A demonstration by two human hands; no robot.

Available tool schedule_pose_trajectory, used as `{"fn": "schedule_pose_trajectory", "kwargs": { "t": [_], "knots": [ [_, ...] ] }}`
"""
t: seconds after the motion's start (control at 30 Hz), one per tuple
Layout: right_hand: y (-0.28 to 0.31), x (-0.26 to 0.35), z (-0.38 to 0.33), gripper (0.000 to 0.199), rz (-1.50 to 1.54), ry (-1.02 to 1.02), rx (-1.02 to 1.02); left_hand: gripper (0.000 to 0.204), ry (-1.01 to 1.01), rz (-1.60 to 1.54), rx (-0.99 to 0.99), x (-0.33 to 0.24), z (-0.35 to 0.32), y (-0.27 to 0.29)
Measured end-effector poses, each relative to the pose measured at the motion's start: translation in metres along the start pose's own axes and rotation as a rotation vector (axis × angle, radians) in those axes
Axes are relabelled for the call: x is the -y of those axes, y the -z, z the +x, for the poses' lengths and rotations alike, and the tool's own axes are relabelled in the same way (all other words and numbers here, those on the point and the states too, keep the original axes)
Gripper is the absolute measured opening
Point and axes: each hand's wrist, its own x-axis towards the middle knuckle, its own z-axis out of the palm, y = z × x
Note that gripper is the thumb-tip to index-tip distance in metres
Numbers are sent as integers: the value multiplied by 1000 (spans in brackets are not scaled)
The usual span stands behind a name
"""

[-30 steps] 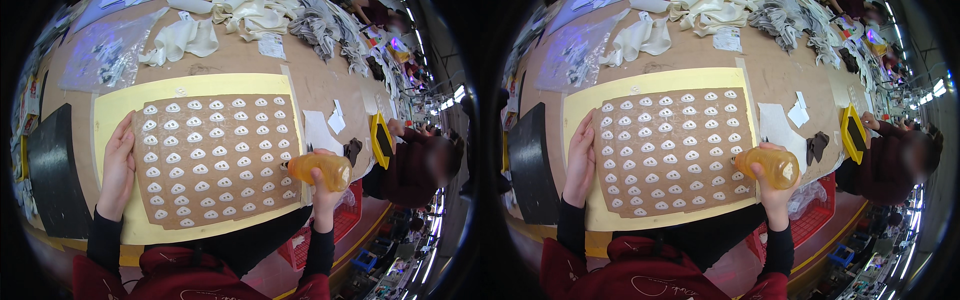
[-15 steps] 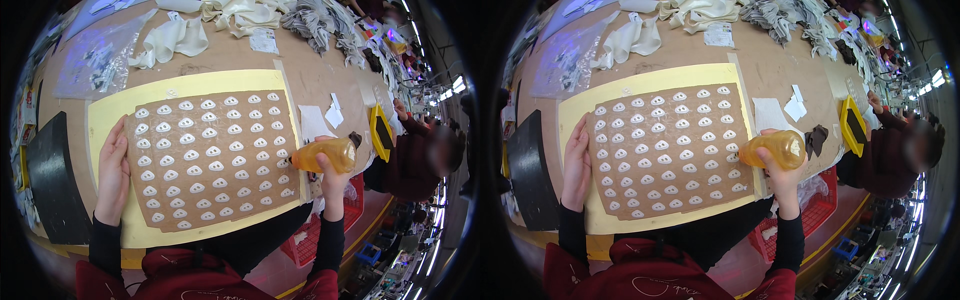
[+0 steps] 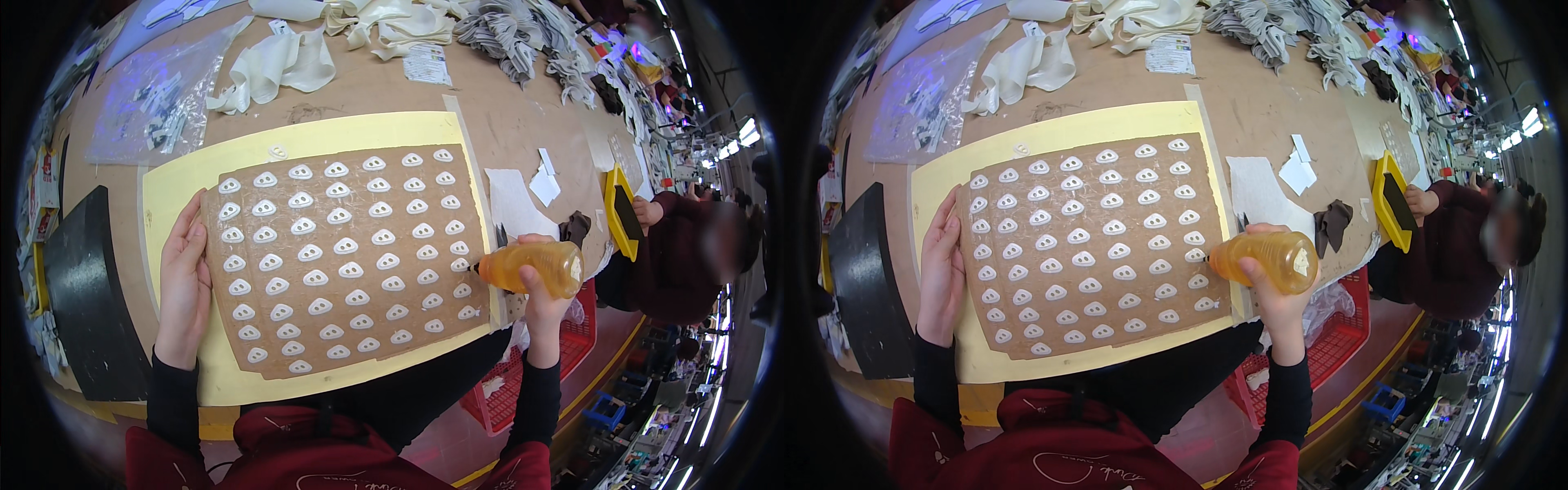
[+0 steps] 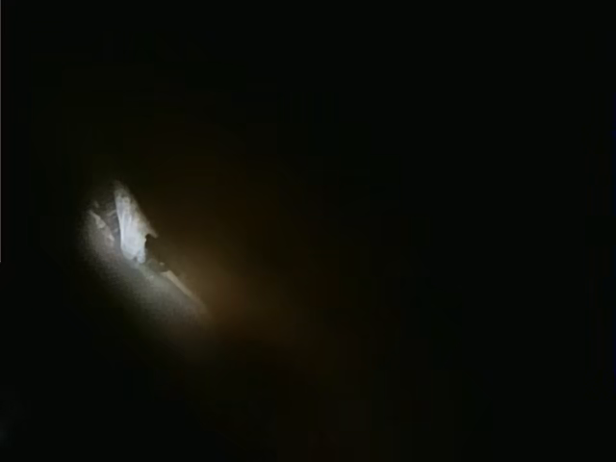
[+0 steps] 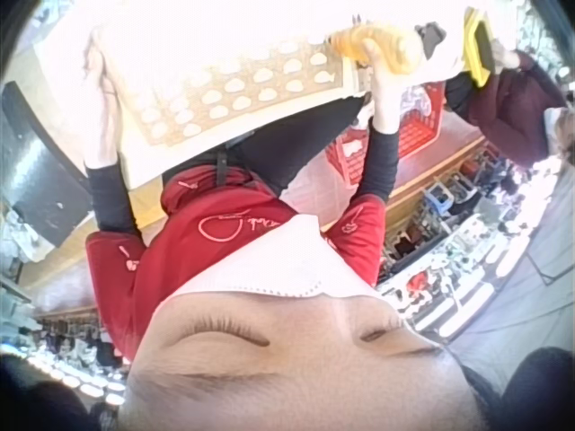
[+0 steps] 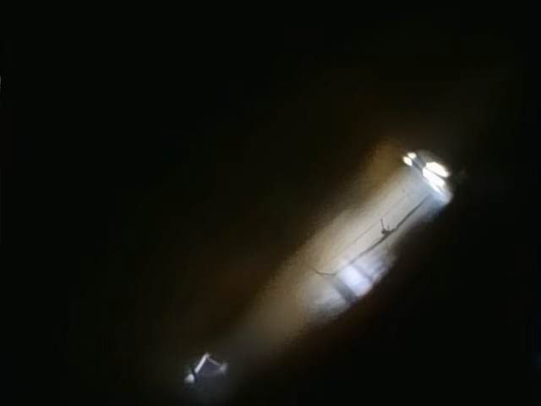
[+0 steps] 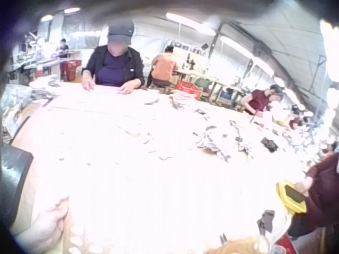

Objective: The person applies a viscous liquid from a squeeze bottle onto small white fabric pieces arranged on a cardboard sheet. After filling the sheet, the person hands it to a coworker and then handles a patterned fabric piece under a UV lamp, smoothing and inspecting it.

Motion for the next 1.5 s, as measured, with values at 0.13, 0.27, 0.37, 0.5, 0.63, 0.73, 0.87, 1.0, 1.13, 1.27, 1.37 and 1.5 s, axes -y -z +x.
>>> {"fn": "schedule_pose_trajectory", "kwargs": {
  "t": [0.13,0.27,0.37,0.5,0.63,0.73,0.87,1.0,1.13,1.27,1.37,1.5],
  "knots": [
    [2,-2,-8,37,16,-26,40,43,-3,11,-9,2,0,0],
    [-7,-8,-13,49,258,-33,-1,43,-11,10,-14,1,0,-1],
    [-7,-12,-12,60,594,-135,-131,43,-9,8,-3,2,1,1],
    [-1,-15,-8,65,416,-145,-241,43,-5,20,-18,1,0,0],
    [-9,-15,-16,61,151,-85,-278,43,-3,16,-10,1,0,0],
    [-12,-16,-24,56,130,-36,-280,43,-3,10,-5,-1,-2,-2],
    [-13,-19,-30,52,82,-28,-288,43,-6,-7,-12,-3,-4,-4],
    [-10,-28,-34,51,56,17,-251,43,4,-3,5,-3,-3,-3],
    [-8,-30,-36,49,77,16,-204,44,4,-27,22,-2,-1,-1],
    [-10,-29,-38,51,33,39,-183,44,7,-25,17,1,-1,1],
    [-16,-27,-36,57,-4,77,-189,44,6,-28,19,1,0,2],
    [-21,-20,-36,58,5,71,-140,44,-2,-31,24,0,-1,0]
  ]
}}
